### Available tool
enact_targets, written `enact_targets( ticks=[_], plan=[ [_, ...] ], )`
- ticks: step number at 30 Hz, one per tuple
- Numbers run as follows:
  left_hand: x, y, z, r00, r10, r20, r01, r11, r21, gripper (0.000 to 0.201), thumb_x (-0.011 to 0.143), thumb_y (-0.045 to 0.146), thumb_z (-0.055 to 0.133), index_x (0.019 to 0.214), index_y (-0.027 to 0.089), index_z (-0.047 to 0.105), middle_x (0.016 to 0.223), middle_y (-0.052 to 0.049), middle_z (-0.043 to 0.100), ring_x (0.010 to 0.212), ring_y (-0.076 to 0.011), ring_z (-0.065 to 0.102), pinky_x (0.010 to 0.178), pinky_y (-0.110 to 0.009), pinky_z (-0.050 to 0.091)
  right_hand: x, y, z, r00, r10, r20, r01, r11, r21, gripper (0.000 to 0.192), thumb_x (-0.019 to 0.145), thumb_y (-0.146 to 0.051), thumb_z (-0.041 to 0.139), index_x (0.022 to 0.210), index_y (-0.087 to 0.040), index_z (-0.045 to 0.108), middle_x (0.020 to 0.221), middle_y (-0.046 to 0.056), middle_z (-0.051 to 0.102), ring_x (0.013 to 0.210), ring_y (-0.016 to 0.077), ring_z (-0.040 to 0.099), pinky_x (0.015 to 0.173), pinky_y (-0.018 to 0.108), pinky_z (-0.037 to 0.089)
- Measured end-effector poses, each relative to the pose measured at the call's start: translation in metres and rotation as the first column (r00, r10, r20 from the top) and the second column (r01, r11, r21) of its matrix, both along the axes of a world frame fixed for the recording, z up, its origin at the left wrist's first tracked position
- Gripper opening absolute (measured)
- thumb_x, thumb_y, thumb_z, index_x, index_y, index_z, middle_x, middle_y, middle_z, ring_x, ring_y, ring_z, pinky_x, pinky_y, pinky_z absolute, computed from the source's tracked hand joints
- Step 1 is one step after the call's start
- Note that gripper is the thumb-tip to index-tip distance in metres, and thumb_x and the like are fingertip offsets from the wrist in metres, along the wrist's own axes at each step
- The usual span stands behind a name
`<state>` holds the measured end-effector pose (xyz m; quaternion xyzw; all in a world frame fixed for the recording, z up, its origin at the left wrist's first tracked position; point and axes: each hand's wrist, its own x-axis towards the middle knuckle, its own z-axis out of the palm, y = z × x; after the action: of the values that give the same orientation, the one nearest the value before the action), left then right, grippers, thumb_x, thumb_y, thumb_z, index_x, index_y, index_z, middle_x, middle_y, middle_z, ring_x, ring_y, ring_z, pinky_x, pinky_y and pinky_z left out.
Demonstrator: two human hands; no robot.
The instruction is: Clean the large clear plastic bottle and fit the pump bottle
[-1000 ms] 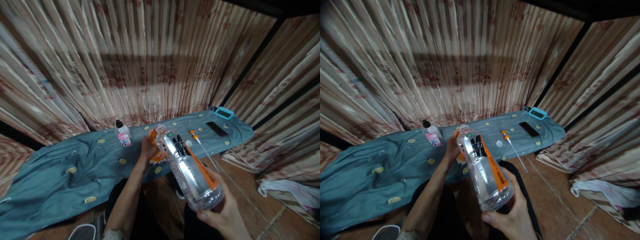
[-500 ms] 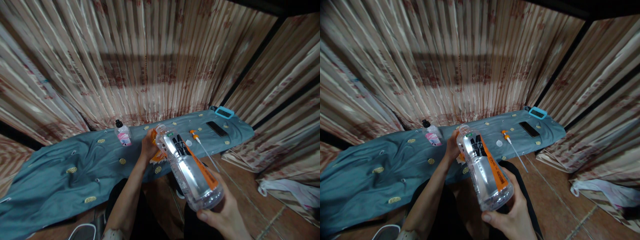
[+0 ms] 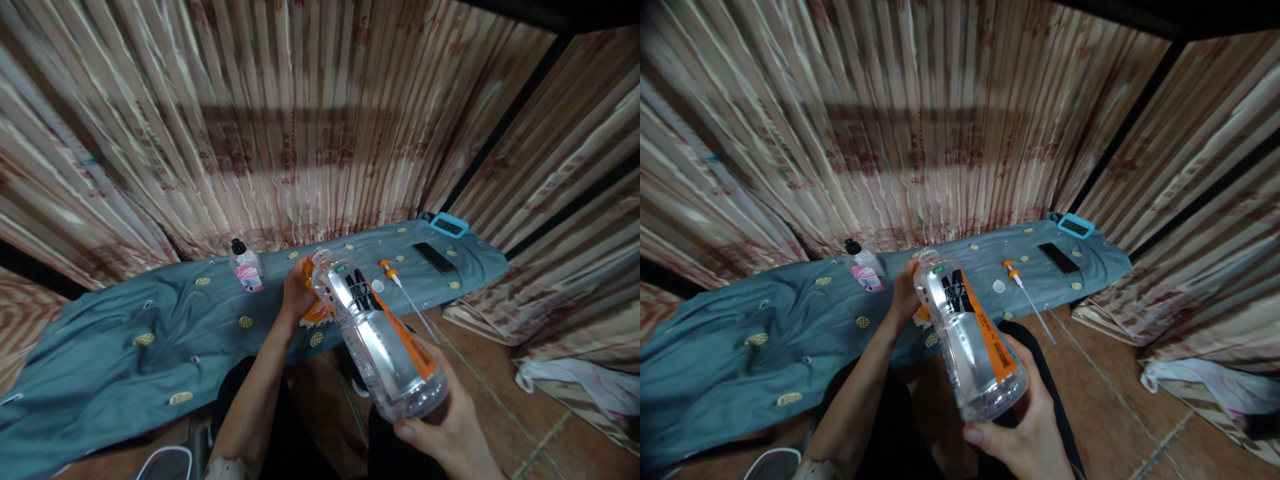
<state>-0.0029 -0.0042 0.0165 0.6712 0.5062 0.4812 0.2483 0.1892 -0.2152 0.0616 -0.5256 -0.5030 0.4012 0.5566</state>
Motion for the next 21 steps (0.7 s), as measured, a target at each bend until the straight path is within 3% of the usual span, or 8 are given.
enact_targets(
  ticks=[4,11,21],
  plan=[
    [0.0,0.0,0.002,1.0,-0.003,0.0,0.003,1.0,-0.013,0.042,0.074,0.03,0.07,0.114,0.019,0.061,0.11,-0.009,0.076,0.1,-0.0275,0.073,0.09,-0.04,0.057,0.001,-0.001,-0.001,1.0,-0.016,-0.026,0.017,1.0,0.024,0.083,0.056,-0.046,0.097,0.126,-0.022,0.059,0.115,0.007,0.08,0.102,0.0259,0.078,0.084,0.023,0.062],
    [0.0,-0.002,0.005,1.0,0.005,-0.029,-0.006,1.0,-0.031,0.043,0.074,0.03,0.072,0.114,0.018,0.061,0.11,-0.01,0.076,0.102,-0.0282,0.073,0.091,-0.04,0.057,0.009,-0.005,-0.009,0.997,0.072,-0.011,-0.073,0.997,-0.036,0.092,0.062,-0.039,0.095,0.14,-0.023,0.051,0.126,0.009,0.075,0.111,0.028,0.074,0.09,0.027,0.061],
    [0.0,-0.002,0.005,1.0,0.003,-0.013,-0.003,0.999,-0.036,0.041,0.075,0.029,0.071,0.113,0.017,0.061,0.109,-0.01,0.076,0.099,-0.0281,0.074,0.089,-0.04,0.058,0.006,-0.002,-0.005,0.999,0.041,-0.003,-0.041,0.999,-0.02,0.093,0.059,-0.04,0.096,0.14,-0.022,0.054,0.122,0.01,0.077,0.106,0.0302,0.076,0.087,0.029,0.062]
  ],
)
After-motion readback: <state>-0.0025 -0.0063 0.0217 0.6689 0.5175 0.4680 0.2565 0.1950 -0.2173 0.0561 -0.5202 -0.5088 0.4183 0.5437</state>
